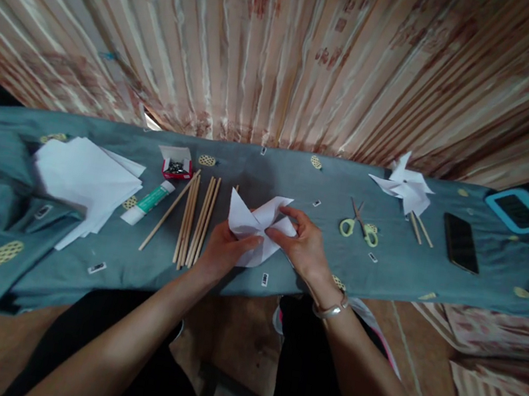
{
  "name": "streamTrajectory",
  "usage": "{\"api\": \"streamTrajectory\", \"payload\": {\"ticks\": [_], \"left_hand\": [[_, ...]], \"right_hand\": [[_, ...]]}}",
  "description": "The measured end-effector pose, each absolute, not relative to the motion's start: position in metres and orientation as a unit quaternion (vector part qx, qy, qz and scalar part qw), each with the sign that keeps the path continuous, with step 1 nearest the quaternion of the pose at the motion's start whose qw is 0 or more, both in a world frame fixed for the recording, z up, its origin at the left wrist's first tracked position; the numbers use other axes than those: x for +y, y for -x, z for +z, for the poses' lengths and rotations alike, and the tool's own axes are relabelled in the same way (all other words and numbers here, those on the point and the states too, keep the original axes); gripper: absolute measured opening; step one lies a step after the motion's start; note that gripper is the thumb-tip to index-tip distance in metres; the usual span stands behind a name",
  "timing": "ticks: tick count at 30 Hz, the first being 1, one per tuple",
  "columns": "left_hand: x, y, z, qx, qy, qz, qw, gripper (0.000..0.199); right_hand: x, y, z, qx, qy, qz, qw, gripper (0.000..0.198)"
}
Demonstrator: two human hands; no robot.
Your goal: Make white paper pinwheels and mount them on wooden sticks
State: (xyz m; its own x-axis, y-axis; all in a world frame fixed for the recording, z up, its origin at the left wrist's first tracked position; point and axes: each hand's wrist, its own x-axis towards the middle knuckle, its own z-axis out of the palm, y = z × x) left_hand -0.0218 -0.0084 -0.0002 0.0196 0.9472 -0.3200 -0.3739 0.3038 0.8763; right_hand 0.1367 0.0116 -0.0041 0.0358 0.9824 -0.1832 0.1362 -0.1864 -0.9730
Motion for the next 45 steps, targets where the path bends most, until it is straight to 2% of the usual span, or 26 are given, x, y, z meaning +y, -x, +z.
{"api": "streamTrajectory", "payload": {"ticks": [8,14,18,23,27,36,45], "left_hand": [[-0.001,0.039,0.001,0.441,-0.354,0.543,0.620,0.043],[0.010,0.058,-0.006,0.487,-0.385,0.556,0.553,0.042],[0.019,0.077,-0.014,0.561,-0.541,0.477,0.406,0.029],[0.023,0.089,-0.022,0.579,-0.726,0.303,0.212,0.033],[0.026,0.086,-0.027,0.568,-0.775,0.243,0.133,0.037],[0.037,0.076,-0.026,0.567,-0.798,0.191,0.078,0.032],[0.038,0.061,-0.022,0.600,-0.771,0.166,0.138,0.024]], "right_hand": [[0.014,-0.139,-0.002,-0.449,0.573,0.524,0.441,0.062],[0.014,-0.139,-0.001,-0.445,0.568,0.532,0.443,0.061],[0.015,-0.140,-0.001,-0.446,0.565,0.532,0.446,0.062],[0.015,-0.142,-0.002,-0.438,0.556,0.538,0.458,0.061],[0.014,-0.143,0.000,-0.424,0.552,0.548,0.464,0.060],[0.013,-0.146,0.001,-0.434,0.544,0.556,0.455,0.059],[0.014,-0.147,0.000,-0.430,0.531,0.567,0.460,0.059]]}}
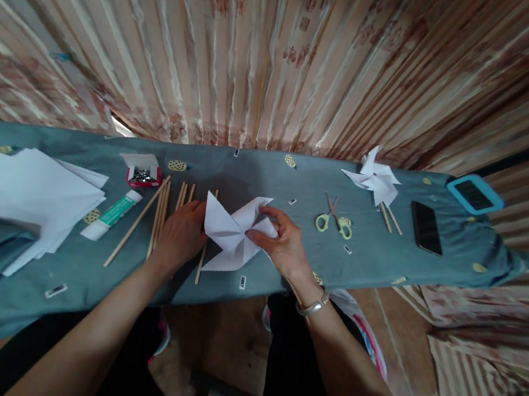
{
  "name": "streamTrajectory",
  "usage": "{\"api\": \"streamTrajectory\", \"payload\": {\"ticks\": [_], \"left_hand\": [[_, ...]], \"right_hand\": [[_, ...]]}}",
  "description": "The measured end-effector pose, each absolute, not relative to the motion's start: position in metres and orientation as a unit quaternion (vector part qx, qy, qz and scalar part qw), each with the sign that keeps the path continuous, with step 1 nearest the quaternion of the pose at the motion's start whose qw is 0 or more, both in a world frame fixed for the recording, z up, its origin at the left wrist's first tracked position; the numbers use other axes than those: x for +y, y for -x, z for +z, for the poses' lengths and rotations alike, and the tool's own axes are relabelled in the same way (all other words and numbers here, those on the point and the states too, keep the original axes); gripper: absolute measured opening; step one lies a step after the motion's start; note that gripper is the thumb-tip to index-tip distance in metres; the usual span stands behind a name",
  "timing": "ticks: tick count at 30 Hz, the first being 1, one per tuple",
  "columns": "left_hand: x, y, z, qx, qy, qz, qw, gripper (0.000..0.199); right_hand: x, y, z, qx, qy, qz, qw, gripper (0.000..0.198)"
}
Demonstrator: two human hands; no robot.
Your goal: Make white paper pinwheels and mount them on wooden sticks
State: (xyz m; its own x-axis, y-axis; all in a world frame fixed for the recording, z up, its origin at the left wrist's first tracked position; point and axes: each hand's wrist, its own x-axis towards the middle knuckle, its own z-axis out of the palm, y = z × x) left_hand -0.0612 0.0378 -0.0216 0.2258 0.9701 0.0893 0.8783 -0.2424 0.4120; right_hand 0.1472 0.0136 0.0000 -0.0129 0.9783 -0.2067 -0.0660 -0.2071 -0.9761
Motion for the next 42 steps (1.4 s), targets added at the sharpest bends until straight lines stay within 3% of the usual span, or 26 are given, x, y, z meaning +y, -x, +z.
{"api": "streamTrajectory", "payload": {"ticks": [16,27,32,38,42], "left_hand": [[0.016,0.049,-0.011,0.534,-0.575,0.413,0.462,0.021],[0.008,0.045,-0.002,0.509,-0.524,0.458,0.507,0.016],[0.001,0.043,0.000,0.476,-0.518,0.491,0.514,0.017],[-0.008,0.044,0.019,0.500,-0.561,0.466,0.467,0.018],[-0.013,0.040,0.027,0.498,-0.556,0.469,0.472,0.017]], "right_hand": [[-0.008,-0.146,0.024,-0.486,0.530,0.510,0.472,0.055],[-0.010,-0.152,0.032,-0.503,0.558,0.428,0.502,0.056],[-0.026,-0.150,0.043,-0.594,0.562,0.306,0.487,0.050],[-0.043,-0.153,0.062,-0.749,0.494,0.042,0.441,0.061],[-0.045,-0.159,0.079,-0.797,0.444,-0.013,0.409,0.052]]}}
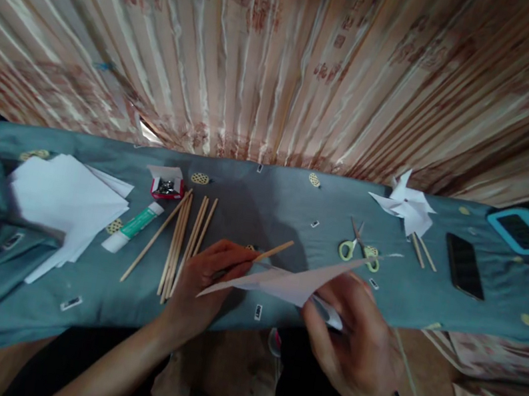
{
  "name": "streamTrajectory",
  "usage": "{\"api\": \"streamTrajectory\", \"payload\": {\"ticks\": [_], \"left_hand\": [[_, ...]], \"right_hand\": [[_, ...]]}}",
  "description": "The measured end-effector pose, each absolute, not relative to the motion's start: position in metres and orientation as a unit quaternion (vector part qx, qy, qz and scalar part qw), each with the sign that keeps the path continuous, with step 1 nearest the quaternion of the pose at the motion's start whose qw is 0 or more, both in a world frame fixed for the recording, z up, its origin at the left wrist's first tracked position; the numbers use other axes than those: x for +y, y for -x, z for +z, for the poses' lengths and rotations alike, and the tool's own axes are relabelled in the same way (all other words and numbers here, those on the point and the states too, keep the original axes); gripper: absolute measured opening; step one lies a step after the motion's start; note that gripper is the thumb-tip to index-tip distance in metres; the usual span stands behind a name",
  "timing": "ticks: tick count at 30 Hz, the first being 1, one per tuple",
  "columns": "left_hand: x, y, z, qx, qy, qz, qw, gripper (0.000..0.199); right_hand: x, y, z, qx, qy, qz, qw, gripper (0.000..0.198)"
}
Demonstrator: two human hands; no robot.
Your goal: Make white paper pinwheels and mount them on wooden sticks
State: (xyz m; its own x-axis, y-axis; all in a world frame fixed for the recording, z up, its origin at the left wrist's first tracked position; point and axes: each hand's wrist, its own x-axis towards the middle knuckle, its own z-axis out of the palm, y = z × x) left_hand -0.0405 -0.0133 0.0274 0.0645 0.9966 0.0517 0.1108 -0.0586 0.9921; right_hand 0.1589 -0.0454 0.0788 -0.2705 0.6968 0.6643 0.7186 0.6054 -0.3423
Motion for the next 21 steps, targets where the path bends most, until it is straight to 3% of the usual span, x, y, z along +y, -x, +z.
{"api": "streamTrajectory", "payload": {"ticks": [6,14,21], "left_hand": [[-0.018,0.038,0.034,0.490,-0.537,0.480,0.491,0.012],[-0.015,0.042,0.031,0.486,-0.550,0.473,0.488,0.010],[-0.001,0.046,0.025,0.533,-0.571,0.434,0.449,0.014]], "right_hand": [[-0.045,-0.164,0.088,-0.813,0.424,-0.050,0.397,0.040],[-0.040,-0.162,0.063,-0.793,0.464,-0.028,0.394,0.078],[-0.036,-0.158,0.048,-0.774,0.477,0.049,0.414,0.068]]}}
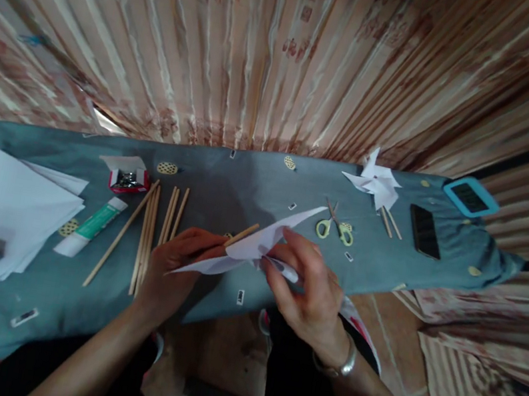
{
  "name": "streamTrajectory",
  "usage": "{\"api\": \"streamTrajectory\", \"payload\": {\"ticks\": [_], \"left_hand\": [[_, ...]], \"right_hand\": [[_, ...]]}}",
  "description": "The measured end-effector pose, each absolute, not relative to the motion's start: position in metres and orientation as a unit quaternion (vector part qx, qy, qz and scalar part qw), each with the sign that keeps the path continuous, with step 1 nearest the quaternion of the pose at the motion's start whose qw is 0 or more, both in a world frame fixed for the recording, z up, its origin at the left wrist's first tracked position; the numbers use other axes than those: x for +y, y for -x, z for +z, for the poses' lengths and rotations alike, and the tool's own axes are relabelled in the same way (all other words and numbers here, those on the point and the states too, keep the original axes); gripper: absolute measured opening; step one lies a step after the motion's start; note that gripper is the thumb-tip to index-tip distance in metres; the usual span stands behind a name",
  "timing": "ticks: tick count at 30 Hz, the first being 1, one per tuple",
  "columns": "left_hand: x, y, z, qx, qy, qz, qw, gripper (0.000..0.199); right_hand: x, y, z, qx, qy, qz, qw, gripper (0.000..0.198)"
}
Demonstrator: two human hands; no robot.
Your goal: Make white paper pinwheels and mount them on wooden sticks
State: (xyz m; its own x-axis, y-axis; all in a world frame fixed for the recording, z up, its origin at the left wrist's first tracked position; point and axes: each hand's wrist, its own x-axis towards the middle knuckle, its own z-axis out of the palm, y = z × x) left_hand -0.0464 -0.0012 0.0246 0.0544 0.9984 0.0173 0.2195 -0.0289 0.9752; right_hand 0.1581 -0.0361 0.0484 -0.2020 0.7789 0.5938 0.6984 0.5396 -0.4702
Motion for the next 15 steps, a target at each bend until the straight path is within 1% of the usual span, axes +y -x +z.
{"api": "streamTrajectory", "payload": {"ticks": [3,6,10,15], "left_hand": [[0.003,0.050,0.022,0.548,-0.586,0.414,0.430,0.015],[0.007,0.052,0.016,0.545,-0.586,0.433,0.415,0.017],[0.010,0.051,0.008,0.527,-0.571,0.467,0.423,0.018],[0.008,0.051,0.005,0.505,-0.569,0.472,0.446,0.011]], "right_hand": [[-0.034,-0.154,0.047,-0.731,0.515,0.123,0.431,0.057],[-0.031,-0.151,0.045,-0.688,0.537,0.203,0.443,0.050],[-0.027,-0.147,0.041,-0.657,0.522,0.290,0.460,0.051],[-0.025,-0.142,0.038,-0.639,0.523,0.323,0.462,0.051]]}}
